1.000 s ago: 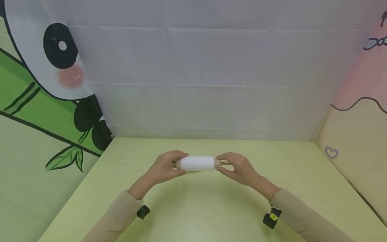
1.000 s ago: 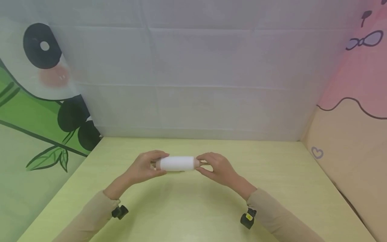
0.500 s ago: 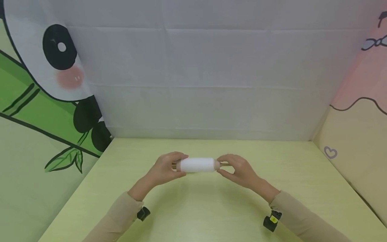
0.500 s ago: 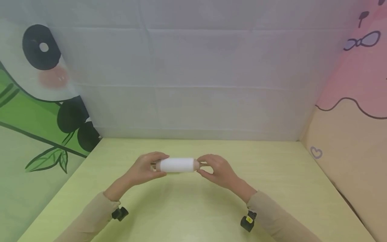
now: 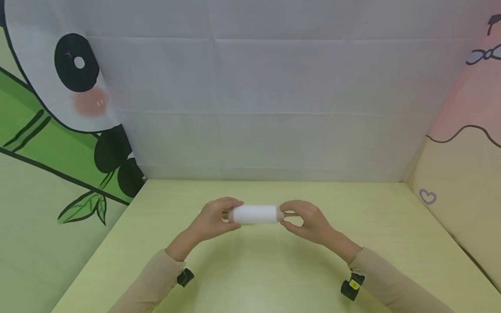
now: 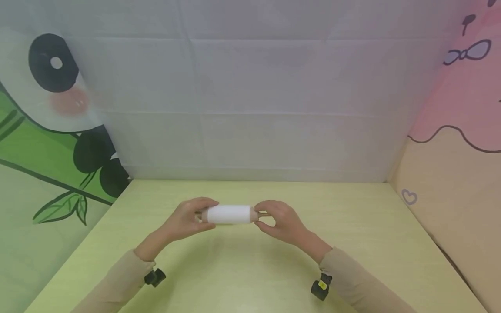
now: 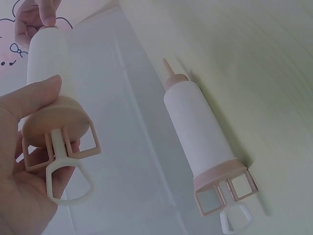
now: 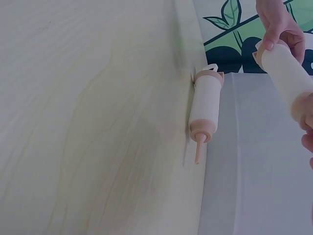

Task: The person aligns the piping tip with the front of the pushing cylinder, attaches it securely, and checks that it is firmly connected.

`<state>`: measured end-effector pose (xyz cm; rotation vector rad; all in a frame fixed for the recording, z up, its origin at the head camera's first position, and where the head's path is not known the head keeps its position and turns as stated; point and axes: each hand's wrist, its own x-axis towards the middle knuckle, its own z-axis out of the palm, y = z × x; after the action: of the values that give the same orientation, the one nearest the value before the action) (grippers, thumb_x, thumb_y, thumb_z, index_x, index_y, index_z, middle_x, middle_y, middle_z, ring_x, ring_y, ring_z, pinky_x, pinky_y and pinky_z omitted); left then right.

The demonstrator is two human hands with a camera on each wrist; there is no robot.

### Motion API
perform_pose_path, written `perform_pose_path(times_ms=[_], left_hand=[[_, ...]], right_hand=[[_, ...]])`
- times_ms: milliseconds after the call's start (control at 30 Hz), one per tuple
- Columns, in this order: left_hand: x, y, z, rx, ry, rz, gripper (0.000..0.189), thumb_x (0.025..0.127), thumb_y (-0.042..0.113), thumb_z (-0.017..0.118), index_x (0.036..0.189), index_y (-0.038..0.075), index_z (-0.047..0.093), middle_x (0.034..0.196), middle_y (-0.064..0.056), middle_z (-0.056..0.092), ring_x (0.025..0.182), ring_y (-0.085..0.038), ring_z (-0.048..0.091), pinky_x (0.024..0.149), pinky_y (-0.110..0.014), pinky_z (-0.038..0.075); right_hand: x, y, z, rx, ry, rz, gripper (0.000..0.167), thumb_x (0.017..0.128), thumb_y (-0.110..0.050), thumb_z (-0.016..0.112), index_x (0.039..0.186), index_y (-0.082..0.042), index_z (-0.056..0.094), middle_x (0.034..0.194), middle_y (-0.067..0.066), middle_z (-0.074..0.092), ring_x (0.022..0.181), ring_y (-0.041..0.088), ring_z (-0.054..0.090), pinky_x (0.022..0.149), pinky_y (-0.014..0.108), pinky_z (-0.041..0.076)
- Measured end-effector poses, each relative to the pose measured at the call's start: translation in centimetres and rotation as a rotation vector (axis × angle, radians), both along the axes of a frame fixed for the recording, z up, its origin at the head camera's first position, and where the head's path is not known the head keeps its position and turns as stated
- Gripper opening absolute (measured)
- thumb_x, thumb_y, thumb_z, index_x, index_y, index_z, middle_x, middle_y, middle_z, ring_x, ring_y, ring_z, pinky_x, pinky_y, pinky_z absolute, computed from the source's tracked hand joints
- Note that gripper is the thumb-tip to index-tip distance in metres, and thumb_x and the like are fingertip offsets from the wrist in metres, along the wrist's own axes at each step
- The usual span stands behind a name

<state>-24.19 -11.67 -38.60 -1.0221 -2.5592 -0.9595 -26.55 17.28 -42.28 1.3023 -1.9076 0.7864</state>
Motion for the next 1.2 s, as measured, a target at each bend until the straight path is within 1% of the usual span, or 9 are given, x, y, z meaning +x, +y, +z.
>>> perform_pose_path(times_ms=[167, 367, 567, 667, 767, 967, 1033, 1100, 1200], left_hand=[[0.12, 0.03, 0.05, -0.006, -0.001, 0.007, 0.049, 0.068, 0.004, 0.078, 0.114, 0.001, 0.06, 0.113, -0.013, 0.058, 0.096, -0.028, 0.061, 0.071, -0.023, 0.054], [0.18, 0.02, -0.08, -0.013, 0.009, 0.006, 0.049, 0.068, 0.004, 0.078, 0.114, 0.001, 0.06, 0.113, -0.013, 0.058, 0.095, -0.028, 0.061, 0.071, -0.023, 0.054], [0.22, 0.03, -0.17, -0.018, 0.043, 0.001, 0.049, 0.068, 0.004, 0.078, 0.114, 0.0, 0.06, 0.114, -0.014, 0.057, 0.096, -0.028, 0.06, 0.071, -0.023, 0.053], [0.3, 0.04, -0.21, -0.022, 0.062, 0.004, 0.049, 0.068, 0.004, 0.078, 0.113, 0.001, 0.061, 0.114, -0.014, 0.058, 0.095, -0.028, 0.06, 0.071, -0.022, 0.053], [0.42, 0.05, -0.27, -0.023, 0.063, 0.003, 0.049, 0.068, 0.003, 0.078, 0.113, 0.001, 0.06, 0.113, -0.014, 0.058, 0.095, -0.028, 0.061, 0.071, -0.021, 0.053], [0.56, 0.13, -0.39, -0.028, 0.076, -0.002, 0.049, 0.067, 0.003, 0.079, 0.113, 0.0, 0.06, 0.113, -0.015, 0.058, 0.094, -0.028, 0.061, 0.07, -0.02, 0.053], [0.58, 0.19, -0.41, -0.031, 0.097, -0.001, 0.049, 0.067, 0.003, 0.079, 0.113, 0.0, 0.061, 0.112, -0.015, 0.058, 0.094, -0.028, 0.06, 0.07, -0.02, 0.053], [0.6, 0.23, -0.48, -0.034, 0.128, -0.002, 0.049, 0.066, 0.003, 0.079, 0.112, 0.0, 0.061, 0.112, -0.016, 0.058, 0.095, -0.029, 0.06, 0.069, -0.02, 0.053], [0.59, 0.31, -0.77, -0.051, 0.214, -0.01, 0.047, 0.066, 0.004, 0.08, 0.11, 0.0, 0.062, 0.109, -0.016, 0.059, 0.095, -0.029, 0.059, 0.069, -0.022, 0.054]], right_hand=[[-0.12, 0.06, -0.18, -0.007, -0.022, 0.024, 0.027, 0.084, -0.026, 0.066, 0.099, -0.004, 0.064, 0.094, 0.005, 0.066, 0.084, 0.017, 0.063, 0.068, 0.02, 0.053], [-0.11, 0.14, -0.43, 0.014, -0.056, 0.002, 0.032, 0.082, -0.027, 0.067, 0.103, -0.003, 0.062, 0.098, 0.006, 0.064, 0.088, 0.017, 0.062, 0.071, 0.018, 0.052], [-0.19, 0.16, -0.48, 0.001, -0.033, 0.019, 0.028, 0.085, -0.028, 0.064, 0.099, -0.004, 0.063, 0.095, 0.005, 0.065, 0.085, 0.017, 0.062, 0.07, 0.019, 0.053], [-0.16, 0.2, -0.46, 0.001, -0.025, 0.008, 0.03, 0.085, -0.032, 0.062, 0.099, -0.005, 0.063, 0.094, 0.004, 0.065, 0.084, 0.017, 0.062, 0.068, 0.02, 0.053], [-0.13, 0.22, -0.55, 0.015, -0.02, -0.006, 0.033, 0.085, -0.034, 0.063, 0.1, -0.005, 0.063, 0.095, 0.004, 0.064, 0.086, 0.016, 0.062, 0.069, 0.021, 0.053], [-0.19, 0.08, -0.68, 0.025, 0.005, 0.032, 0.029, 0.085, -0.028, 0.064, 0.1, -0.004, 0.062, 0.095, 0.005, 0.063, 0.086, 0.017, 0.061, 0.069, 0.021, 0.053], [-0.18, 0.06, -0.68, 0.022, -0.019, 0.06, 0.027, 0.084, -0.023, 0.065, 0.1, -0.003, 0.061, 0.096, 0.007, 0.063, 0.086, 0.019, 0.062, 0.069, 0.021, 0.053], [-0.11, 0.09, -0.68, 0.016, -0.071, 0.088, 0.025, 0.081, -0.016, 0.069, 0.101, -0.002, 0.061, 0.096, 0.008, 0.063, 0.087, 0.019, 0.062, 0.069, 0.022, 0.054], [0.2, 0.15, -0.63, 0.003, -0.171, 0.127, 0.029, 0.073, -0.004, 0.074, 0.1, -0.002, 0.061, 0.095, 0.009, 0.063, 0.085, 0.02, 0.063, 0.068, 0.024, 0.054]])
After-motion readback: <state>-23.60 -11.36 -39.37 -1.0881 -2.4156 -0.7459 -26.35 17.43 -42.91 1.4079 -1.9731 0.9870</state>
